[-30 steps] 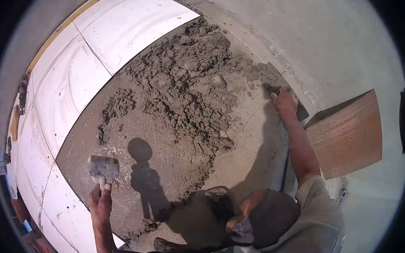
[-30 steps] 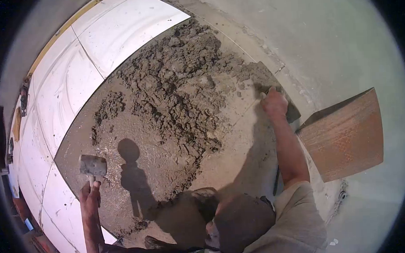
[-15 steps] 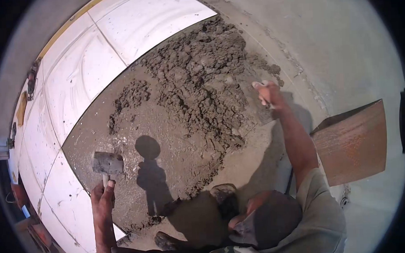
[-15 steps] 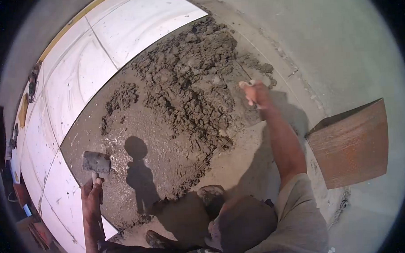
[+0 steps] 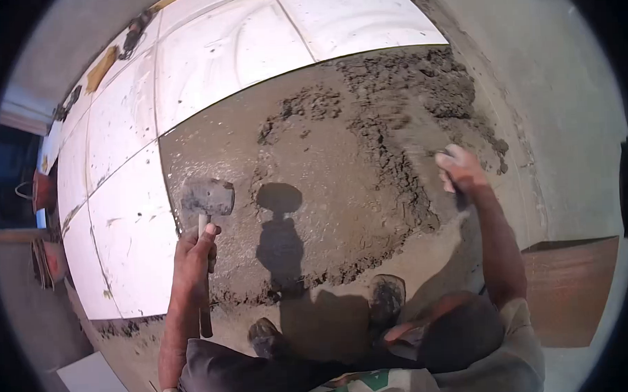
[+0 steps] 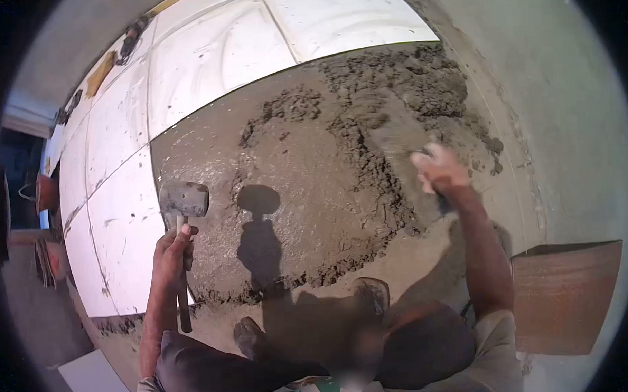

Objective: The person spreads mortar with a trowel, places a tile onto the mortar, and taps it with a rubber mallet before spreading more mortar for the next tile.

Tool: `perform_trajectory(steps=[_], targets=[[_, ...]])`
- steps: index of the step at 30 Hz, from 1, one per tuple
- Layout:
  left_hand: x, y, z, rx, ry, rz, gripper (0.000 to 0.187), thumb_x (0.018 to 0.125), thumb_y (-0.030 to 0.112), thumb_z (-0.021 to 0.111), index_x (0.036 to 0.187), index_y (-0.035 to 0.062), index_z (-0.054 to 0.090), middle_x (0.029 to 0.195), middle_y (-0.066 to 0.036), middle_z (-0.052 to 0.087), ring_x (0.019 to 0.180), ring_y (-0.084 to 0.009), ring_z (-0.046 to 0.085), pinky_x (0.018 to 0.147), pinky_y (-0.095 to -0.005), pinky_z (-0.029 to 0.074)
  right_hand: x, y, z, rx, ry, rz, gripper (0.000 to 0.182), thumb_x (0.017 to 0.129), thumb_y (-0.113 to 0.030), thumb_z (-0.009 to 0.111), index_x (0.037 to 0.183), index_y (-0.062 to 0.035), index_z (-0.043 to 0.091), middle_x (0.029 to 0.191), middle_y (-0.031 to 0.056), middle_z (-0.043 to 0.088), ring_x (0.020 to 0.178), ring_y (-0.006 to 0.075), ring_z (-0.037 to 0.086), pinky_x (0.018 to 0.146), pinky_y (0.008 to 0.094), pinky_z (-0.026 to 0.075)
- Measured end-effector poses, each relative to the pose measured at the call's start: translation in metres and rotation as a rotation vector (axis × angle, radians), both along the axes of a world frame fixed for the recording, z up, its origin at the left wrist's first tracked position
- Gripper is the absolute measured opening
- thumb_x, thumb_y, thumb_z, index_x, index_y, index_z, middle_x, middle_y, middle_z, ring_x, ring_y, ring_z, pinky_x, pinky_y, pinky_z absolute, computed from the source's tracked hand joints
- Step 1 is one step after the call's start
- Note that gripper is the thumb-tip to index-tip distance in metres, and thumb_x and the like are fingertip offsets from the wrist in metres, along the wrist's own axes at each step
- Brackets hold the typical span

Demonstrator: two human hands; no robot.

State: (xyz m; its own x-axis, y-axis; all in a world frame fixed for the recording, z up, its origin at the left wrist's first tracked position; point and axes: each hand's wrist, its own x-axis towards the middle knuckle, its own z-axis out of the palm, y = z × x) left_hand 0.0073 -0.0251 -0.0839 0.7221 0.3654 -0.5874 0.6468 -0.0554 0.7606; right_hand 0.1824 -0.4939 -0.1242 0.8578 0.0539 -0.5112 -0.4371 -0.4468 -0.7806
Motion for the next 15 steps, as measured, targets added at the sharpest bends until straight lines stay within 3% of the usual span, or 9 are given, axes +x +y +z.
perform_trajectory(steps=[2,4,5,7,8,10,13,14,15], targets=[[-0.009,0.004,0.004,-0.012,-0.016,0.025,0.037,0.093,0.038,0.058,0.100,0.0020,0.061,0.060,0.006,0.040,0.049,-0.0047,0.035,0.045,-0.0224,0.028,0.009,0.046,-0.004,-0.027,-0.003,0.178,0.033,0.090,-0.031,0.064,0.097,-0.0026,0.049,0.070,0.0029,0.054,0.051,0.0096,0.052,0.045,0.0256,0.042],[-0.016,0.009,0.005,-0.050,-0.040,0.062,0.036,0.093,0.039,0.059,0.098,0.0031,0.062,0.060,0.006,0.041,0.050,-0.0053,0.036,0.045,-0.0229,0.029,0.011,0.097,-0.001,-0.104,-0.109,0.338,0.034,0.093,-0.034,0.058,0.102,-0.0025,0.051,0.073,0.0083,0.059,0.059,0.0173,0.060,0.052,0.0322,0.049],[-0.019,0.012,0.008,-0.043,-0.046,0.073,0.036,0.093,0.039,0.059,0.098,0.0031,0.062,0.060,0.006,0.041,0.050,-0.0053,0.036,0.045,-0.0229,0.029,0.011,0.122,-0.004,-0.097,-0.116,0.349,0.034,0.093,-0.034,0.058,0.102,-0.0025,0.051,0.073,0.0083,0.059,0.059,0.0173,0.060,0.052,0.0322,0.049],[-0.019,0.015,0.015,-0.011,-0.028,0.044,0.035,0.093,0.039,0.059,0.097,0.0039,0.062,0.060,0.006,0.041,0.050,-0.0052,0.036,0.046,-0.0228,0.029,0.010,0.158,-0.019,-0.701,-0.621,0.685,0.037,0.093,-0.035,0.055,0.105,-0.0009,0.048,0.079,0.0166,0.062,0.071,0.0310,0.065,0.062,0.0430,0.051],[-0.020,0.015,0.018,-0.013,-0.045,0.043,0.034,0.093,0.038,0.058,0.097,0.0043,0.062,0.061,0.006,0.041,0.050,-0.0048,0.036,0.046,-0.0227,0.029,0.012,0.165,-0.025,-0.699,-0.622,0.687,0.037,0.093,-0.035,0.055,0.105,-0.0009,0.048,0.079,0.0166,0.062,0.071,0.0310,0.065,0.062,0.0430,0.051],[-0.024,0.018,0.016,-0.016,-0.052,0.050,0.034,0.093,0.038,0.058,0.096,0.0046,0.062,0.061,0.006,0.041,0.050,-0.0047,0.036,0.046,-0.0226,0.029,0.019,0.177,-0.029,-0.724,-0.654,0.542,0.041,0.091,-0.034,0.056,0.108,0.0019,0.044,0.079,0.0257,0.061,0.082,0.0460,0.061,0.074,0.0520,0.047],[-0.030,0.027,0.011,-0.044,-0.055,0.061,0.033,0.093,0.037,0.058,0.096,0.0050,0.062,0.060,0.006,0.041,0.050,-0.0045,0.036,0.045,-0.0227,0.029,0.026,0.173,-0.012,-0.750,-0.448,0.355,0.042,0.092,-0.036,0.054,0.106,0.0031,0.048,0.093,0.0241,0.064,0.083,0.0407,0.064,0.075,0.0492,0.049],[-0.032,0.029,0.009,-0.063,-0.053,0.059,0.032,0.093,0.037,0.058,0.096,0.0051,0.062,0.060,0.006,0.041,0.049,-0.0046,0.036,0.045,-0.0228,0.029,0.030,0.167,-0.023,-0.737,-0.582,0.351,0.044,0.093,-0.039,0.054,0.104,0.0036,0.051,0.093,0.0235,0.065,0.073,0.0345,0.066,0.064,0.0437,0.052],[-0.034,0.031,0.006,-0.083,-0.053,0.053,0.032,0.093,0.037,0.059,0.096,0.0052,0.062,0.059,0.006,0.041,0.048,-0.0047,0.035,0.044,-0.0230,0.029,0.032,0.163,-0.033,-0.743,-0.582,0.351,0.044,0.093,-0.039,0.054,0.104,0.0036,0.051,0.093,0.0235,0.065,0.073,0.0345,0.066,0.064,0.0437,0.052]])
